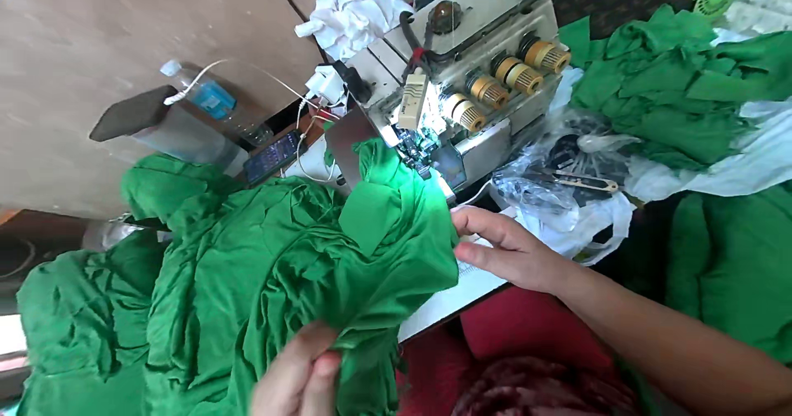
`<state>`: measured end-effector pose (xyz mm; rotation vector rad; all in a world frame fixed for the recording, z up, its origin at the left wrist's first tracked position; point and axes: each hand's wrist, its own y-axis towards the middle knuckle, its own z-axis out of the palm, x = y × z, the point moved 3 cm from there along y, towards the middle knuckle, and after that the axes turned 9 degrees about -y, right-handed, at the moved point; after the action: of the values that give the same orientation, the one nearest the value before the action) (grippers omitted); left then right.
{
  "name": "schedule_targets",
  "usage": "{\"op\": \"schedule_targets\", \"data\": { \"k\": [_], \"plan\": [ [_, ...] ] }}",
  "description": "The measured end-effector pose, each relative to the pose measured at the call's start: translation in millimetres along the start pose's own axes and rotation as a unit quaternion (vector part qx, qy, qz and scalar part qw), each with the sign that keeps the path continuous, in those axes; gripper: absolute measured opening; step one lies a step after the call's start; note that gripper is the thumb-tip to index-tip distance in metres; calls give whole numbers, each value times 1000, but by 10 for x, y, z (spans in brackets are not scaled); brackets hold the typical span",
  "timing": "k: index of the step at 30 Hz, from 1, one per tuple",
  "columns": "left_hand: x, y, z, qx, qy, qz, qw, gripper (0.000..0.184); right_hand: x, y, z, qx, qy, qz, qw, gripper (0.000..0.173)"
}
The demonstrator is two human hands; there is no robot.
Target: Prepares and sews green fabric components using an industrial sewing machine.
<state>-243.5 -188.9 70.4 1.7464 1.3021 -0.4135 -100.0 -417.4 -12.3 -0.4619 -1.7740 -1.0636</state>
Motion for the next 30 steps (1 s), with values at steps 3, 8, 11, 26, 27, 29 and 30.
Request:
{"op": "schedule_targets", "data": {
  "k": [3, 8, 11, 26, 27, 29, 30],
  "plan": [
    [-300, 238, -379, -45, 29, 57, 997, 29, 114, -66, 84, 5, -80, -28, 996, 35],
    [-242, 657, -714, -8, 29, 75, 997, 26, 366, -348, 137, -19, -102, -57, 993, 33],
    [74, 984, -657, -13, 71, 35, 997, 27, 431, -554, 219, -15, -13, -7, 1000, 33],
    [291, 671, 472, -71, 161, -184, 967, 40, 508, -786, 41, 1, -90, -72, 993, 28],
    [334, 627, 416, -93, 104, -176, 975, 33, 502, -783, 22, -10, -91, -64, 994, 28],
    [359, 436, 269, -151, -38, -142, 978, 20, 489, -802, -24, -33, -80, -40, 995, 28],
    [364, 311, 196, -189, -102, -103, 971, 13, 488, -808, -48, -37, -68, -35, 996, 28]
  ]
}}
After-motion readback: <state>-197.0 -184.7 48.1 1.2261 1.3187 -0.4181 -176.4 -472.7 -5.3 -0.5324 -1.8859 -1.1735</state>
